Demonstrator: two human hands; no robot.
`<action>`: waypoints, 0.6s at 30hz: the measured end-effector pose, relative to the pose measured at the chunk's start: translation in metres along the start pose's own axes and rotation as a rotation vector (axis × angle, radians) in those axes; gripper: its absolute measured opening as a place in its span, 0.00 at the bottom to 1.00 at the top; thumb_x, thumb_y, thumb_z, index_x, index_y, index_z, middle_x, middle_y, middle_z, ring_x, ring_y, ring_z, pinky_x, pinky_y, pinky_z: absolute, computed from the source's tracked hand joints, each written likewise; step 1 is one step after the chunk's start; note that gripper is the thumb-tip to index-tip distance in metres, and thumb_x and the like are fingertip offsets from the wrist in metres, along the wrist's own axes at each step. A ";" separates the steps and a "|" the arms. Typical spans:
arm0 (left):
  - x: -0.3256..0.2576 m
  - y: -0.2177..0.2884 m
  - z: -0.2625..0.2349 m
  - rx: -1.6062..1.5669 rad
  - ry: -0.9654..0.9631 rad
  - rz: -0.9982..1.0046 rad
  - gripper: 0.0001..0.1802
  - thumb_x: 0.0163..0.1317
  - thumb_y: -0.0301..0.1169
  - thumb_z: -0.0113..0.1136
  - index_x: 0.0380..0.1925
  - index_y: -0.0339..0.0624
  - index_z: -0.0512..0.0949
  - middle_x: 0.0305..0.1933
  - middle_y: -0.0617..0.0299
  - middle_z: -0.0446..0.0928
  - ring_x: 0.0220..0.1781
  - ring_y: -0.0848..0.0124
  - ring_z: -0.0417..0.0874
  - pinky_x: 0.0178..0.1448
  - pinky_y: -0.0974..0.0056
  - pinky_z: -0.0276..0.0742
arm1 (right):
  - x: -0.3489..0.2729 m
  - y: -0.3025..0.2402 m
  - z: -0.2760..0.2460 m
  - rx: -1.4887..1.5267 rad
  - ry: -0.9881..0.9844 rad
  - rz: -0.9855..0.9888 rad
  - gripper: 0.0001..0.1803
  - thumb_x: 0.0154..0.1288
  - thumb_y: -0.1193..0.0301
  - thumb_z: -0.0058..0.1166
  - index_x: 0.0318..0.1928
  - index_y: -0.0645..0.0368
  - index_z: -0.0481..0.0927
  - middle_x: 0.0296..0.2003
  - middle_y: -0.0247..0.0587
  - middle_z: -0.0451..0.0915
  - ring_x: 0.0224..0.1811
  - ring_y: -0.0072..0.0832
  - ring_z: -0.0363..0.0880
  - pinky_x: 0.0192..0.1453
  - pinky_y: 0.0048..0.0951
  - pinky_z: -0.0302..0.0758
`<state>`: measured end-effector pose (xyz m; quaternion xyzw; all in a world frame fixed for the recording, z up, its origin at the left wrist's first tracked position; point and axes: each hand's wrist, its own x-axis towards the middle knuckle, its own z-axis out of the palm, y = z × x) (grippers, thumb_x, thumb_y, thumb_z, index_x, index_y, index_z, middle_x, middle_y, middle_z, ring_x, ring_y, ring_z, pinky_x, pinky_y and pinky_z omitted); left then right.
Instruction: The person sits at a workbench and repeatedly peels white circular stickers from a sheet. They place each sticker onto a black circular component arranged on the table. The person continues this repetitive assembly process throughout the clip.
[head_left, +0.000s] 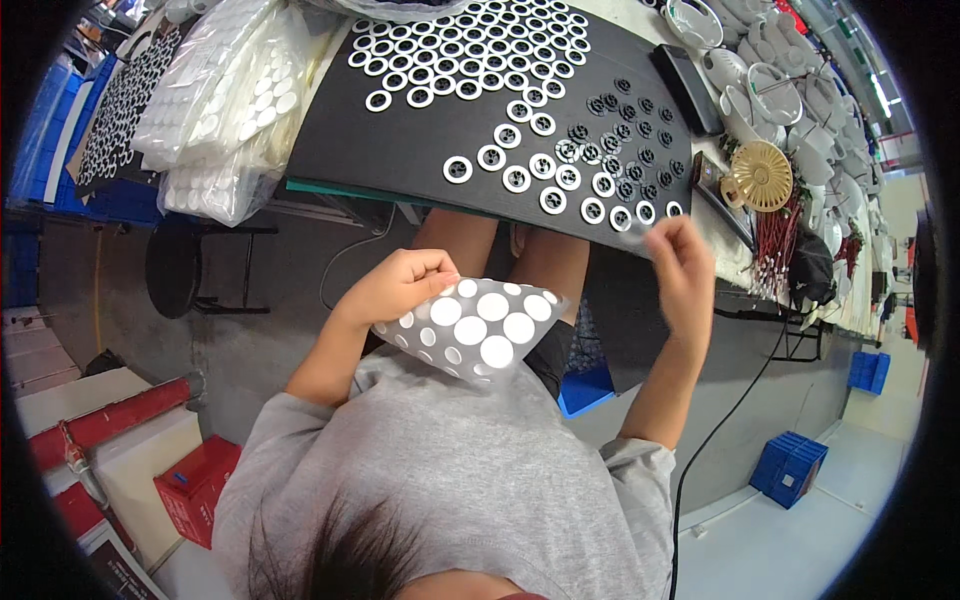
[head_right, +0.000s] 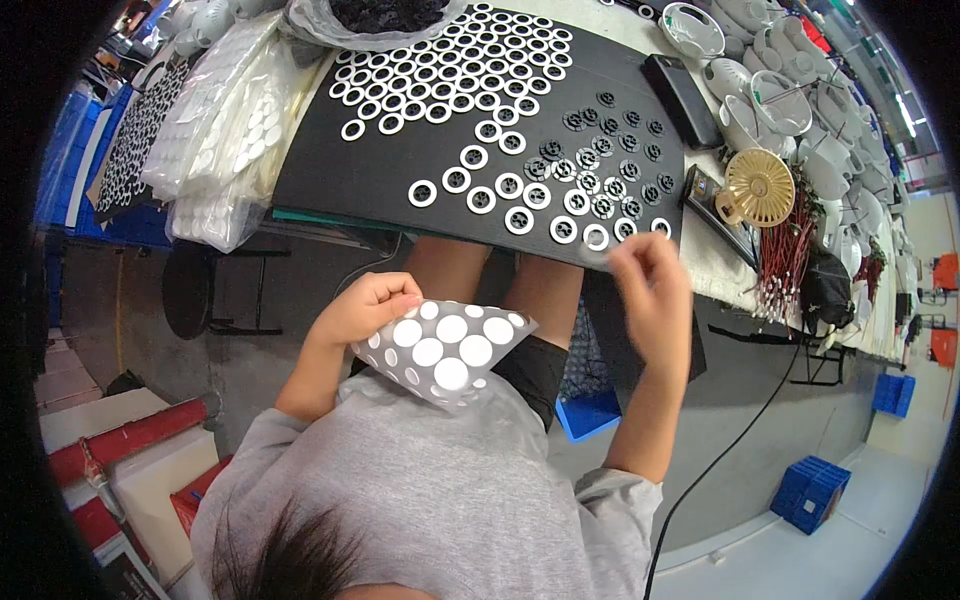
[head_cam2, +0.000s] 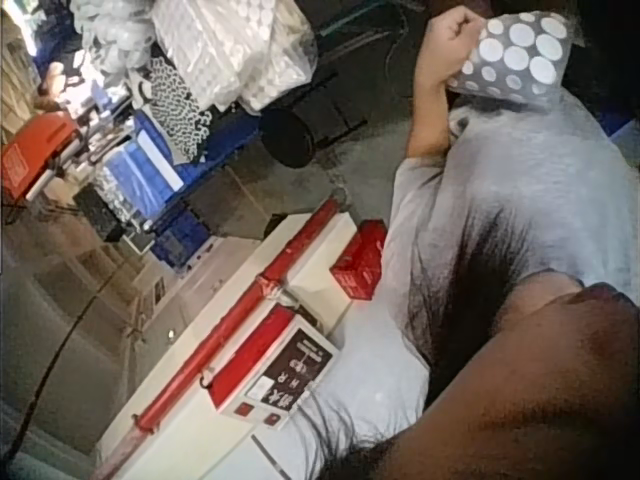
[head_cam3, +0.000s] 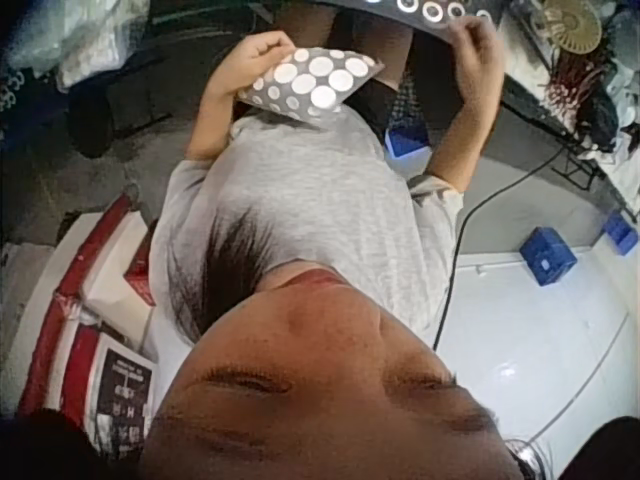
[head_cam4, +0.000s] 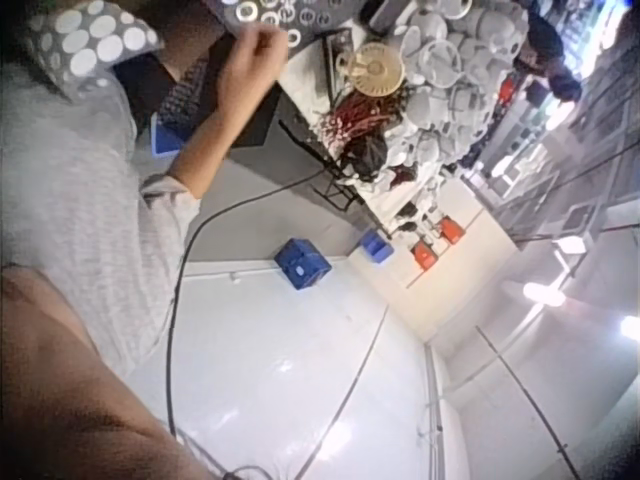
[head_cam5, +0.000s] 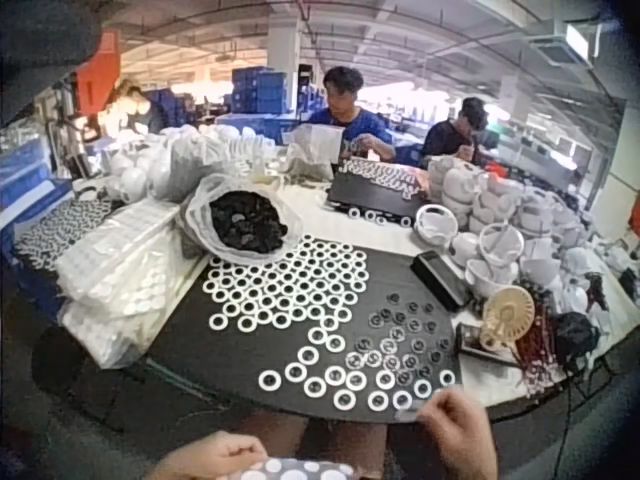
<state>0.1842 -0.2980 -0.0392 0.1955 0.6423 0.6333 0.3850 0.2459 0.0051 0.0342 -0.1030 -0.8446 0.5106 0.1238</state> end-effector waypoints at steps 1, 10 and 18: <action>-0.001 -0.002 0.000 -0.009 0.005 -0.008 0.10 0.61 0.32 0.52 0.28 0.35 0.74 0.24 0.69 0.73 0.27 0.85 0.69 0.30 0.77 0.65 | 0.013 0.009 -0.009 -0.019 0.026 0.042 0.05 0.56 0.75 0.52 0.29 0.64 0.72 0.23 0.29 0.69 0.25 0.15 0.64 0.30 0.17 0.63; -0.003 -0.002 0.001 -0.079 -0.016 -0.103 0.13 0.54 0.33 0.62 0.32 0.38 0.71 0.28 0.70 0.73 0.30 0.85 0.70 0.34 0.78 0.67 | 0.062 0.057 -0.021 -0.342 0.094 0.080 0.11 0.56 0.71 0.53 0.32 0.69 0.76 0.23 0.39 0.78 0.26 0.20 0.73 0.31 0.23 0.70; -0.001 0.001 0.000 0.021 0.026 -0.072 0.17 0.47 0.35 0.67 0.32 0.39 0.70 0.29 0.70 0.72 0.32 0.84 0.69 0.35 0.77 0.66 | 0.063 0.052 -0.014 -0.480 0.172 0.062 0.11 0.54 0.70 0.53 0.30 0.68 0.77 0.22 0.44 0.78 0.24 0.26 0.75 0.32 0.27 0.71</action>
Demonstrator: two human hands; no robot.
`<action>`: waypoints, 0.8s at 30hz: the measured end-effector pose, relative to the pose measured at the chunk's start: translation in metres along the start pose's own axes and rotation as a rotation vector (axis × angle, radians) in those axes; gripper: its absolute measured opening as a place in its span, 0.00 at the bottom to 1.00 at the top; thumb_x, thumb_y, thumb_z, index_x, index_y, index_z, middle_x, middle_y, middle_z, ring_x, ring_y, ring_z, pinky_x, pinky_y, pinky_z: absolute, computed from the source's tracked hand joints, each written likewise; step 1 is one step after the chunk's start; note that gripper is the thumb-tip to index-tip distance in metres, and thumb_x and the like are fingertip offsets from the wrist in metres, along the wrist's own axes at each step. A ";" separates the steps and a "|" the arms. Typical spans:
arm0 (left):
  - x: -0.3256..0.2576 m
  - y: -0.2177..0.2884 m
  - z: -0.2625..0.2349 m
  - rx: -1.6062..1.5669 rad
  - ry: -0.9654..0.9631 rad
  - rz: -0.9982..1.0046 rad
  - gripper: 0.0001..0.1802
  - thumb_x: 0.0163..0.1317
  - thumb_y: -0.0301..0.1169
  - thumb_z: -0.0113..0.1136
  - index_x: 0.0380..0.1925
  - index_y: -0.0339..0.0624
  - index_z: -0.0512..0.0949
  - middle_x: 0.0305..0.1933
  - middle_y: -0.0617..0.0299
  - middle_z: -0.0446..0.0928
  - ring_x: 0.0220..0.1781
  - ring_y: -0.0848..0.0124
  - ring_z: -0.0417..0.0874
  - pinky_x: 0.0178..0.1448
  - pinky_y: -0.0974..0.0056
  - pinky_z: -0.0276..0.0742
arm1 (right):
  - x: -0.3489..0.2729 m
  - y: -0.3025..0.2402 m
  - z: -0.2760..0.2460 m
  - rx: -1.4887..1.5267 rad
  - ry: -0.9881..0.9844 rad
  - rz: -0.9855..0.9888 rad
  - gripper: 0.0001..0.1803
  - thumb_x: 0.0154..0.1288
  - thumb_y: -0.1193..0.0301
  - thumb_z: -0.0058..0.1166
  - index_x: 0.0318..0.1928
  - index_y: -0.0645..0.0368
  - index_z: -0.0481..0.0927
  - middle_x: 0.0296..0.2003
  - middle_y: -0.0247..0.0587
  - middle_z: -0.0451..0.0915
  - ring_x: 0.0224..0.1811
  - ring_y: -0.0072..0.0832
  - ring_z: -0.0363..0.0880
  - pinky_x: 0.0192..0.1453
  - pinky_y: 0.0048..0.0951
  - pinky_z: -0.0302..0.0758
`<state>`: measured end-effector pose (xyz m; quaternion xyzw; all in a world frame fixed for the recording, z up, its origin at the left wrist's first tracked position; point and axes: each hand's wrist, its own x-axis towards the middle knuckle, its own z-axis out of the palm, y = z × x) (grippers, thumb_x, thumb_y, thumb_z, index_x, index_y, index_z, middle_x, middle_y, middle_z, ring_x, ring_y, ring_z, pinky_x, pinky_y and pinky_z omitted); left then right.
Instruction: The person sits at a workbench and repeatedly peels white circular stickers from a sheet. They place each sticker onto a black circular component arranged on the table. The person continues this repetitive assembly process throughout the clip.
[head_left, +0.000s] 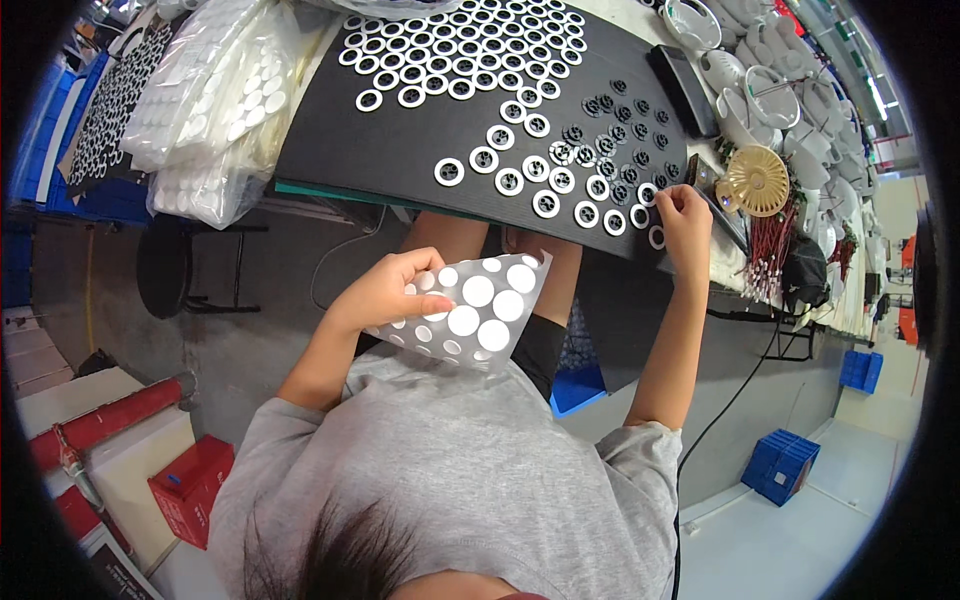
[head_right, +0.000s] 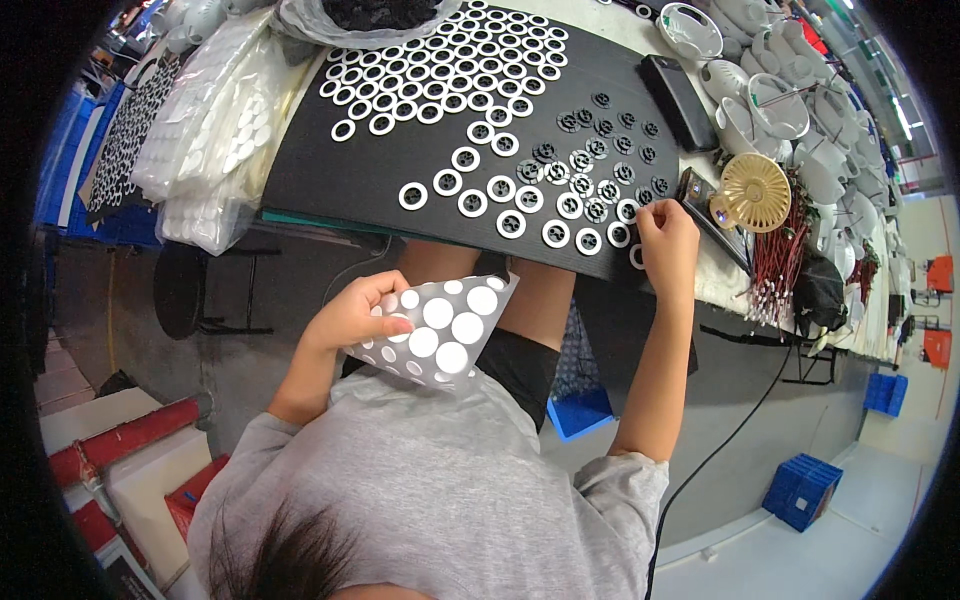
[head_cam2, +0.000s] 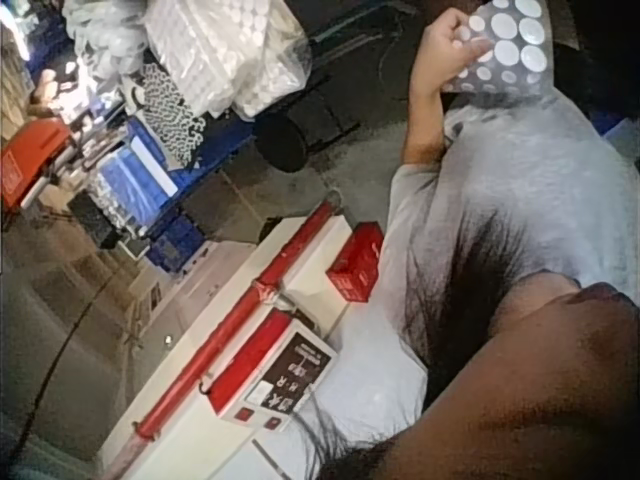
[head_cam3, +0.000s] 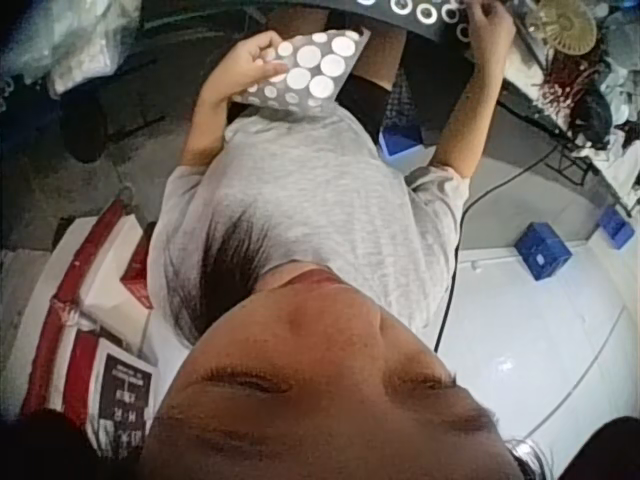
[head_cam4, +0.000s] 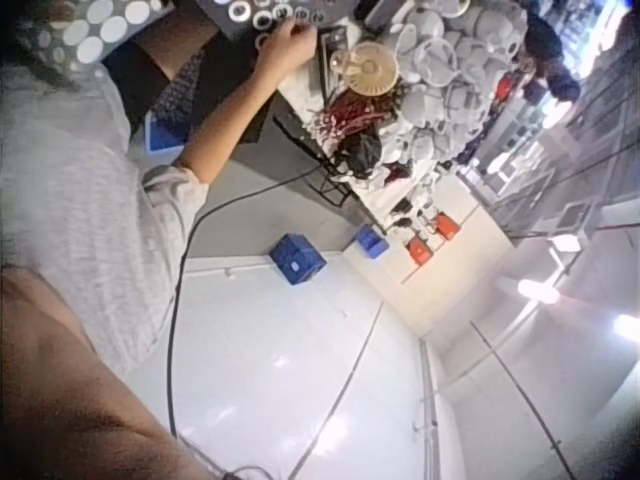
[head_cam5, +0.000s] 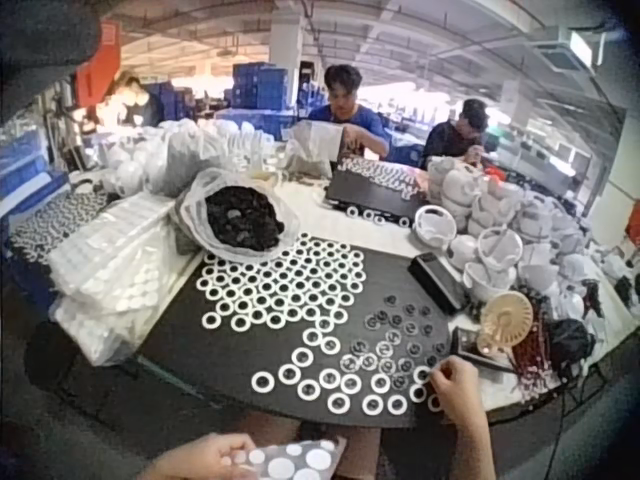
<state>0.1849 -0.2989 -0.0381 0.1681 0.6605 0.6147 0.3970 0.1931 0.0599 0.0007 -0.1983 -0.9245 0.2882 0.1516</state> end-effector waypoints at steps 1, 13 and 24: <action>0.000 0.001 0.001 0.004 -0.002 -0.004 0.17 0.47 0.34 0.67 0.32 0.39 0.71 0.29 0.70 0.72 0.32 0.84 0.69 0.35 0.77 0.66 | 0.000 0.002 0.001 -0.011 0.009 -0.001 0.11 0.54 0.70 0.53 0.30 0.68 0.77 0.22 0.45 0.78 0.24 0.28 0.75 0.32 0.28 0.71; -0.001 0.003 0.001 0.027 0.001 -0.019 0.18 0.46 0.33 0.68 0.33 0.39 0.71 0.30 0.68 0.72 0.33 0.83 0.70 0.36 0.76 0.66 | 0.006 0.003 0.005 -0.088 0.055 -0.011 0.09 0.50 0.71 0.51 0.28 0.67 0.76 0.21 0.48 0.77 0.24 0.36 0.77 0.32 0.31 0.71; -0.004 0.012 0.006 0.097 0.009 0.035 0.20 0.49 0.34 0.65 0.40 0.35 0.73 0.34 0.62 0.76 0.36 0.79 0.74 0.38 0.74 0.69 | -0.025 -0.029 0.003 0.267 0.160 -0.143 0.03 0.56 0.78 0.51 0.30 0.64 0.73 0.20 0.33 0.73 0.21 0.16 0.68 0.27 0.19 0.66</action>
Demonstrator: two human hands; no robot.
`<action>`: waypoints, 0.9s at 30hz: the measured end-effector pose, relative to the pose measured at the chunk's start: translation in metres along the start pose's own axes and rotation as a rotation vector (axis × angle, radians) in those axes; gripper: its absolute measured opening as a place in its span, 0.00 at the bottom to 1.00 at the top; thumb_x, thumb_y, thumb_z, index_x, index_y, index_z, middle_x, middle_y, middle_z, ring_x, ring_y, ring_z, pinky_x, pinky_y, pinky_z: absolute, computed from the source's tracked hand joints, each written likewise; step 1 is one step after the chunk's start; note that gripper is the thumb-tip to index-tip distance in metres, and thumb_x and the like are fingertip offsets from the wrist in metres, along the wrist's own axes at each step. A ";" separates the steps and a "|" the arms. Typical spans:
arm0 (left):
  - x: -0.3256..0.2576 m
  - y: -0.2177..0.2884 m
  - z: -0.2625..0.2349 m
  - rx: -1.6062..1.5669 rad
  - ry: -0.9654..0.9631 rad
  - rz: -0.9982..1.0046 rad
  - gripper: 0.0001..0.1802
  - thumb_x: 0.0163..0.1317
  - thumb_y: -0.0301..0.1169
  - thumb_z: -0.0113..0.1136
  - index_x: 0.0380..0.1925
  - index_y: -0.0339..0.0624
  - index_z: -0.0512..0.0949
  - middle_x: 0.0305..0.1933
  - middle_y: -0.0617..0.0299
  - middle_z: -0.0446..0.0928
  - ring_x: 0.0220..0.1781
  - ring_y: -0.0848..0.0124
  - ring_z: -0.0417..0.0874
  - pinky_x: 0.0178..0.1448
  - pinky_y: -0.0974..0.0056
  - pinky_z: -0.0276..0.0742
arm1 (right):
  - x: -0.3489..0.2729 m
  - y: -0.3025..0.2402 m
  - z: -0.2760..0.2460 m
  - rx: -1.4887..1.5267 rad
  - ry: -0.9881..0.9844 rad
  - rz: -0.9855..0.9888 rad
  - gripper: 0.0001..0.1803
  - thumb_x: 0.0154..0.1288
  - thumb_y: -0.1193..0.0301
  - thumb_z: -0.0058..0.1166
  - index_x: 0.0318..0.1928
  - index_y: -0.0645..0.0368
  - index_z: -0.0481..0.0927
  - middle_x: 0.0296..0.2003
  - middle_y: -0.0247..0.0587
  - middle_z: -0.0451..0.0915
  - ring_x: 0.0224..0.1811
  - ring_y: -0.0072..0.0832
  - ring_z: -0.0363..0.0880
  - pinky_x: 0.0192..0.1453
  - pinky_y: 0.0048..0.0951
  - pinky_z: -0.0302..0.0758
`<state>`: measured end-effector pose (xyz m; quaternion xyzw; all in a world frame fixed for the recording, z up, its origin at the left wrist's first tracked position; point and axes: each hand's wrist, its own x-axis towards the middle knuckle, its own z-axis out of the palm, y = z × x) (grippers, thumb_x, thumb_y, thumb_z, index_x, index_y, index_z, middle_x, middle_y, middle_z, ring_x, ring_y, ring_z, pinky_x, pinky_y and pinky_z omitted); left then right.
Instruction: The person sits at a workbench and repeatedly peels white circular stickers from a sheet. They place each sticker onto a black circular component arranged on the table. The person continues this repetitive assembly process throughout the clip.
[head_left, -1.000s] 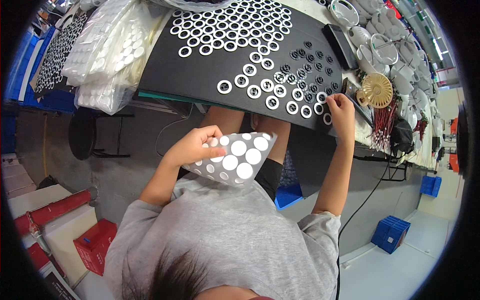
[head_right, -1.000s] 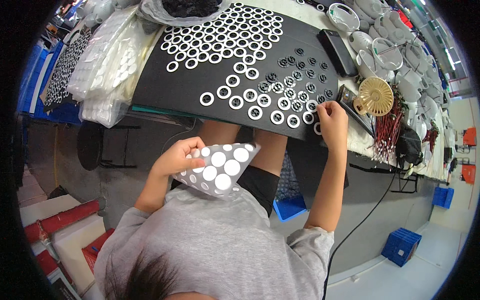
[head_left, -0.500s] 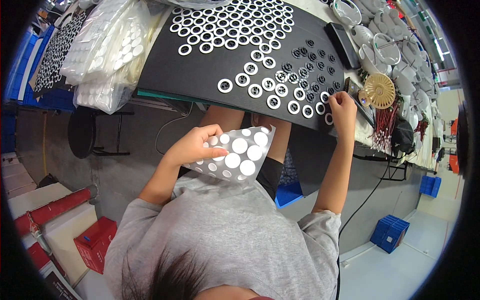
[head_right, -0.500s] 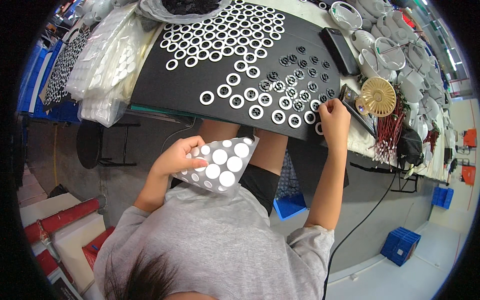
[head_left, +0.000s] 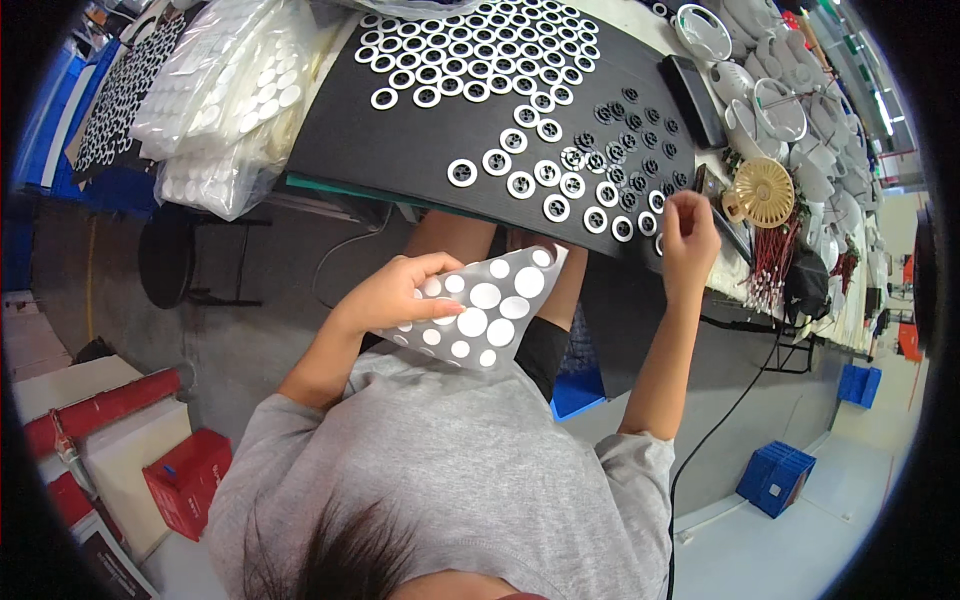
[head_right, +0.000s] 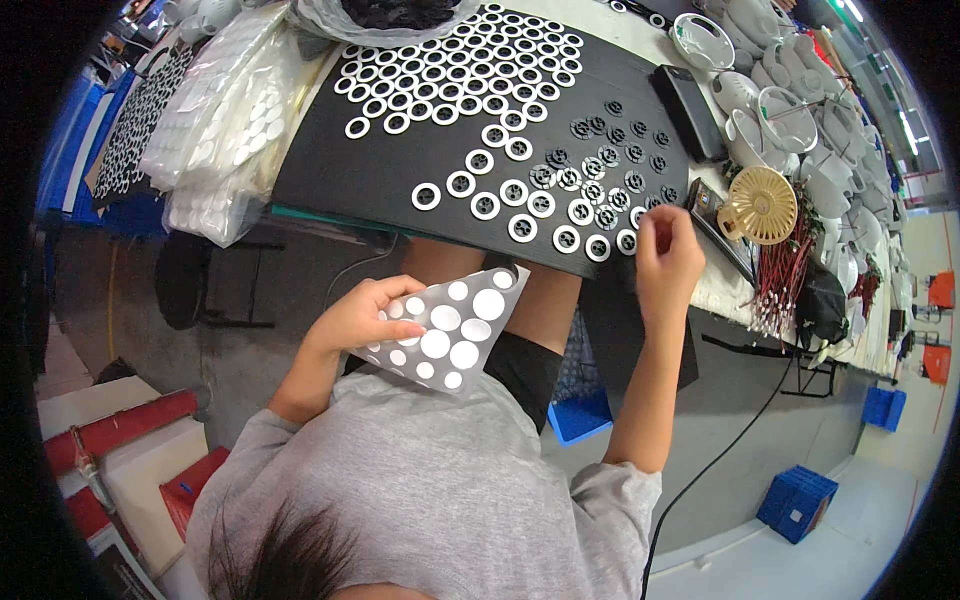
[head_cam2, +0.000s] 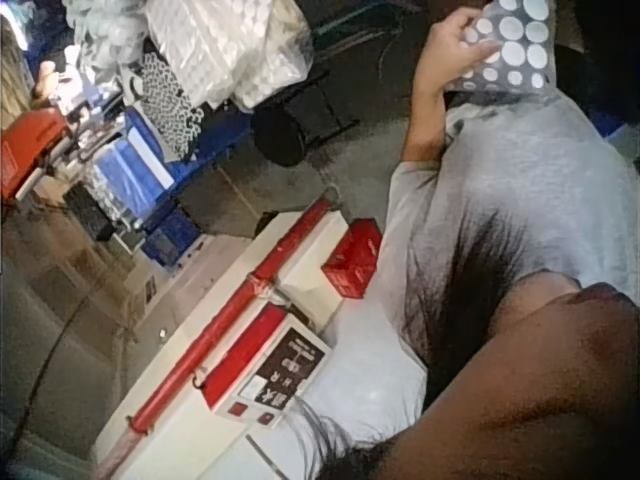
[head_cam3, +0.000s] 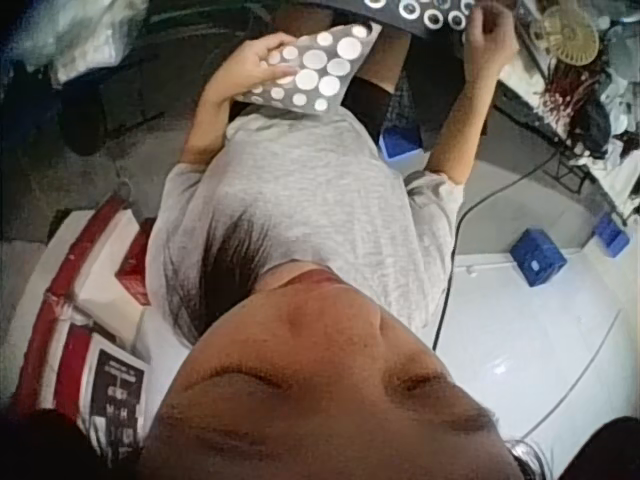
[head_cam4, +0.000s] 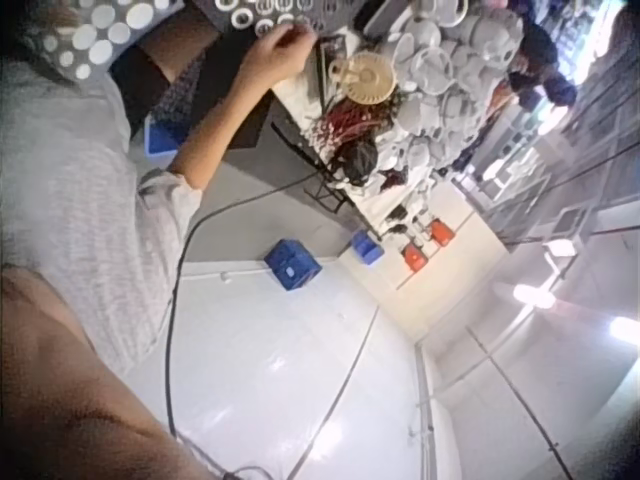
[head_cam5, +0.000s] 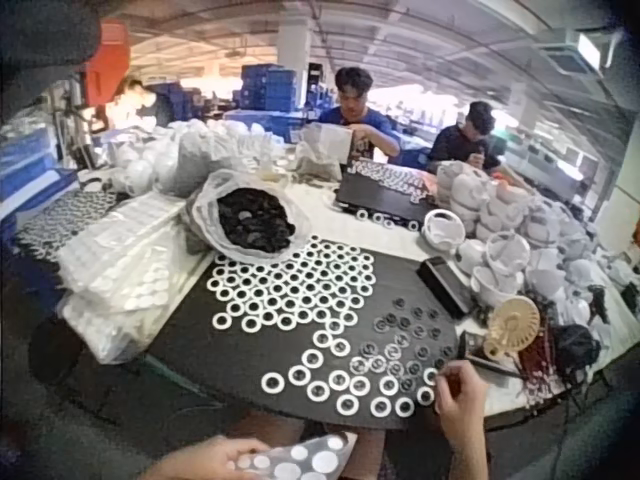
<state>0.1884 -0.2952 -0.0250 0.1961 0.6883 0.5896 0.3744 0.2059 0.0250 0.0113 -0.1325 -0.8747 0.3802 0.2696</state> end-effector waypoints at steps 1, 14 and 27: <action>0.000 0.001 0.000 0.031 0.008 0.009 0.18 0.49 0.34 0.64 0.38 0.35 0.74 0.31 0.62 0.76 0.34 0.80 0.74 0.36 0.74 0.69 | -0.010 -0.009 0.001 0.028 -0.017 -0.049 0.02 0.56 0.79 0.51 0.30 0.64 0.73 0.20 0.31 0.71 0.22 0.14 0.66 0.26 0.18 0.64; 0.001 0.002 0.003 0.155 -0.029 0.047 0.11 0.52 0.33 0.62 0.25 0.35 0.78 0.18 0.64 0.75 0.21 0.83 0.71 0.25 0.74 0.65 | -0.084 -0.061 0.027 0.084 -0.415 -0.445 0.19 0.43 0.74 0.61 0.40 0.60 0.76 0.44 0.43 0.72 0.45 0.40 0.69 0.49 0.37 0.64; -0.002 0.003 0.004 -0.029 -0.141 -0.042 0.12 0.50 0.34 0.65 0.22 0.34 0.79 0.19 0.66 0.75 0.22 0.83 0.70 0.25 0.74 0.63 | -0.095 -0.060 0.025 0.332 -0.437 -0.296 0.10 0.46 0.83 0.58 0.32 0.61 0.76 0.25 0.39 0.74 0.28 0.32 0.72 0.29 0.28 0.68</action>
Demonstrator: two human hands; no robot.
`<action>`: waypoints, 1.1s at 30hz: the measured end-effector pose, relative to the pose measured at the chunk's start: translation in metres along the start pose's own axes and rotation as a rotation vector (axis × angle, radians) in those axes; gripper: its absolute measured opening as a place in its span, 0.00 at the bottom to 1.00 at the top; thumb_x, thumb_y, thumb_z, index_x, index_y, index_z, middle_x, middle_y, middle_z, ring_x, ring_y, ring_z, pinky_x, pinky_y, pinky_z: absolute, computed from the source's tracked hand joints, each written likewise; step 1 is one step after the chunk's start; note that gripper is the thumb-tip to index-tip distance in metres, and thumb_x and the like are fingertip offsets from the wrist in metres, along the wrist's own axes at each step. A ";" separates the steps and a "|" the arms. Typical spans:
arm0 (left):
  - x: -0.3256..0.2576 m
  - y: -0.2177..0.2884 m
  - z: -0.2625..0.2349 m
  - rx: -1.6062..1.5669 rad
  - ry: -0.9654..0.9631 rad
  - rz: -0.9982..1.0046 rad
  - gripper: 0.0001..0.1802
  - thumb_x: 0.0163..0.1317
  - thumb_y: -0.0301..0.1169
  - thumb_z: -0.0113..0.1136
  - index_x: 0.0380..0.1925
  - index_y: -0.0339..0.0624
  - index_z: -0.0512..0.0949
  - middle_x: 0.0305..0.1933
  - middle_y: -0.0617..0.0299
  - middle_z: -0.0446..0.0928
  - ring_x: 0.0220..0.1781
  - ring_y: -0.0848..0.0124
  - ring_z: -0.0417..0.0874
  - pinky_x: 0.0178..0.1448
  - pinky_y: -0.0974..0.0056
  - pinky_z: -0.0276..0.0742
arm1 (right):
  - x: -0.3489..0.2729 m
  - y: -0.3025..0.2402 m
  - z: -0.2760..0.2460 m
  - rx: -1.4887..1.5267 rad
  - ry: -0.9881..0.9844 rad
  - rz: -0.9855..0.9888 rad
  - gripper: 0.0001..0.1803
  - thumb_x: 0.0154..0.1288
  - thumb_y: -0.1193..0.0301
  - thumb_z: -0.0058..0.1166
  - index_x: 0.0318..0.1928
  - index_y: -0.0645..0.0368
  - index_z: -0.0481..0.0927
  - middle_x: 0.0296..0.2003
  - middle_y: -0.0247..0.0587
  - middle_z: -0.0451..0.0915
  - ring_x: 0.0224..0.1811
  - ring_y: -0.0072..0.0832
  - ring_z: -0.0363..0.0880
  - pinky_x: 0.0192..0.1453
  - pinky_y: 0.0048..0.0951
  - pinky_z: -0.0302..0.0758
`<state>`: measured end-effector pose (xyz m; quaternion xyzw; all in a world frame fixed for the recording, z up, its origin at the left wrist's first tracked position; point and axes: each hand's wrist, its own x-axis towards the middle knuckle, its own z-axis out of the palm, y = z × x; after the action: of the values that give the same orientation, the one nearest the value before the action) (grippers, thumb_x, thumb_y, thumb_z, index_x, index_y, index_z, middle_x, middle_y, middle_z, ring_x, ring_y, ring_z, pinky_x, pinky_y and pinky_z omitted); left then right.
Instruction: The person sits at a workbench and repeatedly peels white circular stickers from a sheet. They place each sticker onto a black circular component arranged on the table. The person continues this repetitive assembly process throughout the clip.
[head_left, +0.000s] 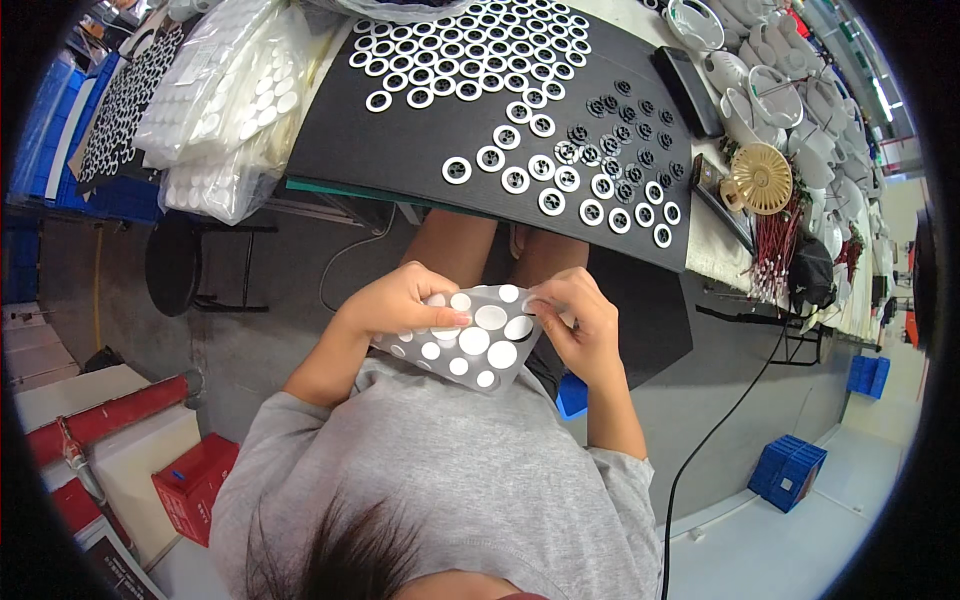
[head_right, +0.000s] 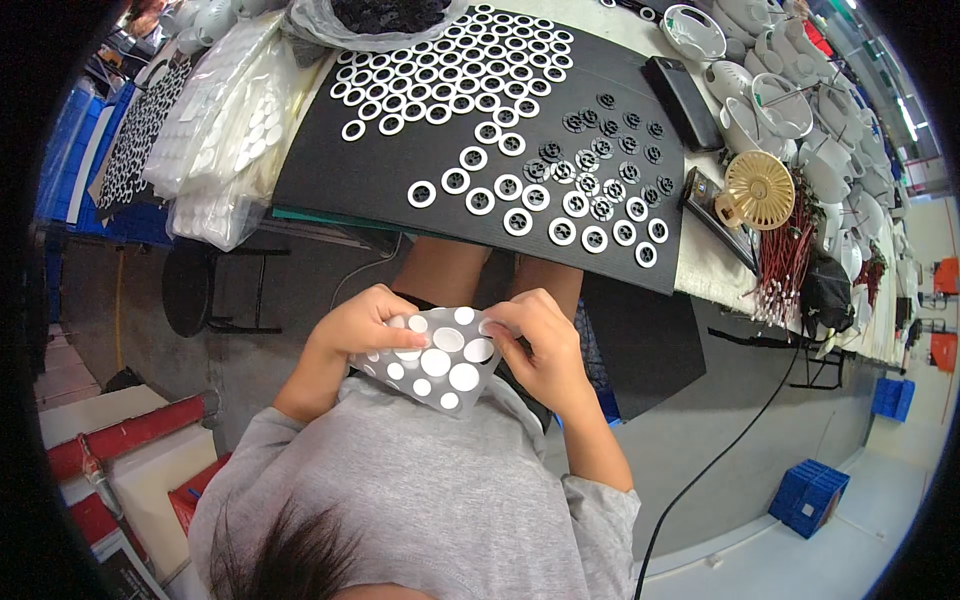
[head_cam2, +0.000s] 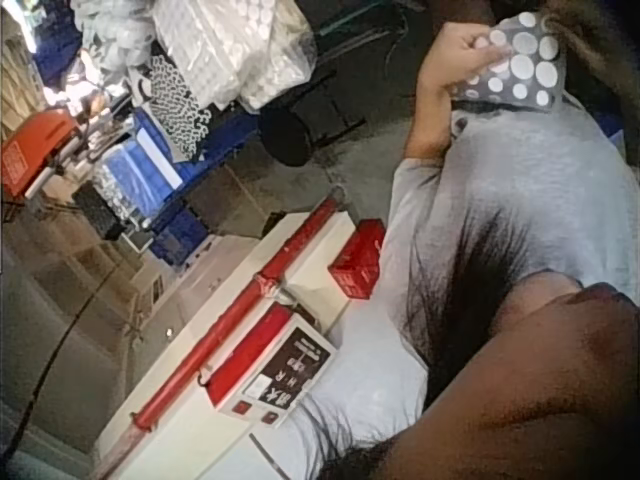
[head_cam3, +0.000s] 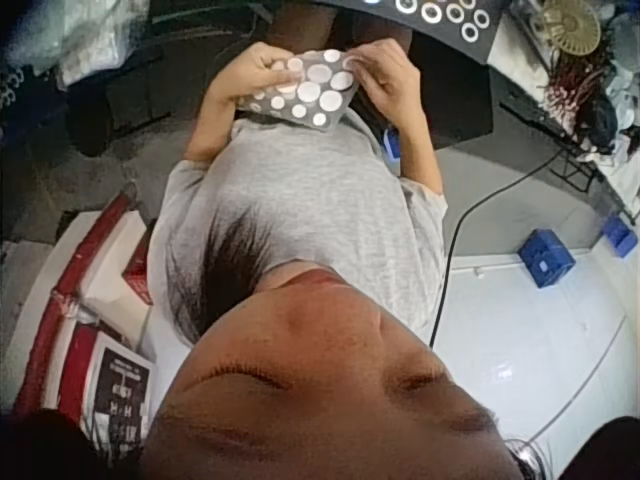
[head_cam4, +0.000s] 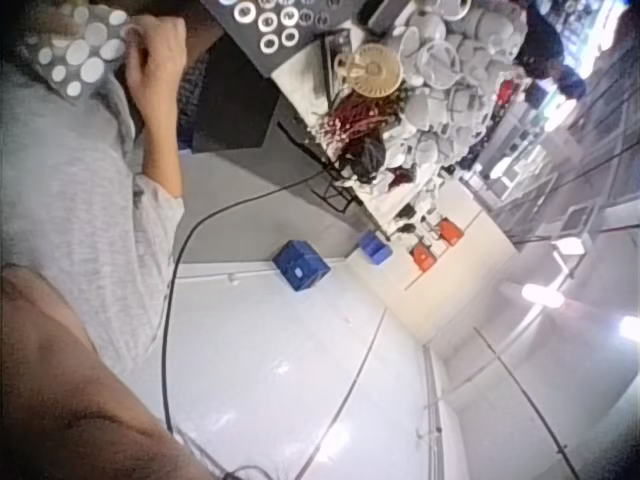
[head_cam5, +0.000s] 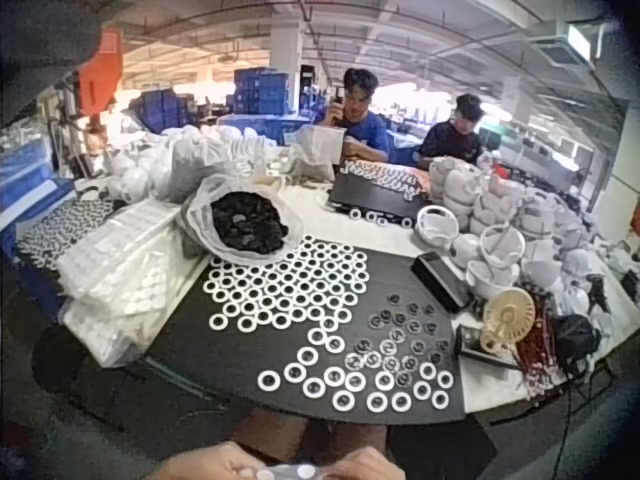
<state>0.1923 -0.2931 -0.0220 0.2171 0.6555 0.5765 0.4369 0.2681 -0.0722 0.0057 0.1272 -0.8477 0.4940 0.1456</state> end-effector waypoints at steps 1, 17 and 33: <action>-0.001 0.001 0.000 -0.014 -0.009 -0.005 0.12 0.50 0.33 0.64 0.22 0.34 0.79 0.19 0.66 0.75 0.22 0.83 0.70 0.25 0.75 0.63 | 0.000 0.001 0.000 -0.011 -0.011 -0.011 0.10 0.46 0.83 0.57 0.31 0.61 0.76 0.25 0.39 0.74 0.28 0.32 0.72 0.29 0.28 0.69; -0.002 0.003 -0.005 -0.109 -0.054 -0.017 0.10 0.50 0.30 0.63 0.21 0.32 0.78 0.20 0.65 0.76 0.22 0.83 0.71 0.25 0.75 0.63 | 0.001 0.002 0.000 -0.059 -0.108 0.013 0.08 0.47 0.83 0.56 0.30 0.62 0.74 0.27 0.41 0.74 0.29 0.33 0.74 0.29 0.29 0.71; -0.003 0.001 -0.008 -0.316 -0.090 0.000 0.10 0.50 0.28 0.63 0.17 0.34 0.75 0.17 0.70 0.72 0.20 0.85 0.66 0.22 0.76 0.59 | -0.002 -0.003 0.001 0.097 -0.118 0.098 0.07 0.49 0.83 0.57 0.30 0.64 0.74 0.28 0.40 0.75 0.28 0.27 0.75 0.29 0.23 0.73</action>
<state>0.1872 -0.2993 -0.0209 0.1712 0.5364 0.6621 0.4945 0.2712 -0.0739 0.0066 0.1214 -0.8352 0.5325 0.0648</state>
